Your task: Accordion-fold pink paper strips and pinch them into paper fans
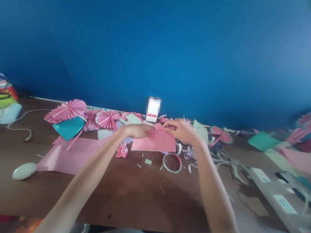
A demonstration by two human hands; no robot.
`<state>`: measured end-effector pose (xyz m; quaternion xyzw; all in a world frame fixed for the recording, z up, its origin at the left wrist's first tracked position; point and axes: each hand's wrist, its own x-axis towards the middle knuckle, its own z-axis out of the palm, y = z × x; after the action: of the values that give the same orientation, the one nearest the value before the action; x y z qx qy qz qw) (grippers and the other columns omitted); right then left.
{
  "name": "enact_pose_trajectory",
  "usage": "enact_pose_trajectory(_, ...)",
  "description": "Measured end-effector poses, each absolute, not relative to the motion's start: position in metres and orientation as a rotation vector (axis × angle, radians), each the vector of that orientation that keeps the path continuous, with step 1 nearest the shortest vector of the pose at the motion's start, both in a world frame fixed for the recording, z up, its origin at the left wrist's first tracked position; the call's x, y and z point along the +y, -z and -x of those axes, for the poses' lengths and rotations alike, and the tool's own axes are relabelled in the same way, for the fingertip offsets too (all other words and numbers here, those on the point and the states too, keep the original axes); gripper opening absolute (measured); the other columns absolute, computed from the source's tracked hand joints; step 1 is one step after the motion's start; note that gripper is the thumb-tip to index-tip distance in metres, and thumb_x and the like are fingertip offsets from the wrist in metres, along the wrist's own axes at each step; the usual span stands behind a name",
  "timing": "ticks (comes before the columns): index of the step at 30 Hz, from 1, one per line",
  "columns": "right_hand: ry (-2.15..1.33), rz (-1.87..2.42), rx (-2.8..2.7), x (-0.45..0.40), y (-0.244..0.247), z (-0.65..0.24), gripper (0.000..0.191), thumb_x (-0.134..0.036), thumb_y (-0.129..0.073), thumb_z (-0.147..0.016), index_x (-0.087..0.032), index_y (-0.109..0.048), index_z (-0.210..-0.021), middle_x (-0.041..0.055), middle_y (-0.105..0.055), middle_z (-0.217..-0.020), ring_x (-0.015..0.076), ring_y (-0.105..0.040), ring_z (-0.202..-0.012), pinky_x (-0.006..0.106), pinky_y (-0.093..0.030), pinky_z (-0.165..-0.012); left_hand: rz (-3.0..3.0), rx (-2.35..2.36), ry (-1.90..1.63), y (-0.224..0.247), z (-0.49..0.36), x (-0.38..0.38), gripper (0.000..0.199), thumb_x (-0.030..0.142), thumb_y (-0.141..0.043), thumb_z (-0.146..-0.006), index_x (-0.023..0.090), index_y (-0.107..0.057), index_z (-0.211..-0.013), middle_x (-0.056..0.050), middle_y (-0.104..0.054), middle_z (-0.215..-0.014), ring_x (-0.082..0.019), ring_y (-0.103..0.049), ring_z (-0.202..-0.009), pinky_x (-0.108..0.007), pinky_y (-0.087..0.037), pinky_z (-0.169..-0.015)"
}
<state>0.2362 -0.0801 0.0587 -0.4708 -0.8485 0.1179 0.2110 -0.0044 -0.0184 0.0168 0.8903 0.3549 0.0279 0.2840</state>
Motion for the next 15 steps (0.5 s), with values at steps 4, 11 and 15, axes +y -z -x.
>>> enact_pose_trajectory(4,-0.333,1.221,-2.34,-0.081,-0.058,-0.233,0.021,-0.028,-0.054,-0.09,-0.024,-0.073,-0.096,0.0028,-0.073,-0.092,0.0147,-0.059,-0.07,0.027,-0.039,-0.065,-2.313,0.883,-0.024,-0.023,0.001,-0.022,0.055,0.039,-0.042,-0.091,0.021,-0.04,-0.143,-0.01,-0.039,-0.153,-0.026,-0.041,-0.136,-0.033,-0.036,-0.105)
enact_pose_trajectory(11,-0.368,1.172,-2.296,-0.084,-0.062,-0.23,0.023,-0.03,-0.053,-0.09,-0.023,-0.073,-0.095,0.0047,-0.073,-0.1,0.0167,-0.062,-0.075,0.028,-0.042,-0.066,-2.277,0.844,-0.009,-0.031,0.001,-0.03,0.054,0.038,-0.042,-0.093,0.023,-0.039,-0.144,-0.009,-0.037,-0.154,-0.026,-0.041,-0.136,-0.037,-0.036,-0.107)
enact_pose_trajectory(15,-0.377,1.196,-2.269,-0.083,-0.061,-0.232,0.021,-0.031,-0.053,-0.089,-0.022,-0.07,-0.098,0.0051,-0.072,-0.098,0.016,-0.061,-0.073,0.028,-0.041,-0.065,-2.235,0.865,-0.047,-0.027,0.002,-0.027,0.062,0.03,-0.044,-0.089,0.025,-0.032,-0.149,-0.007,-0.03,-0.157,-0.026,-0.036,-0.14,-0.037,-0.035,-0.109)
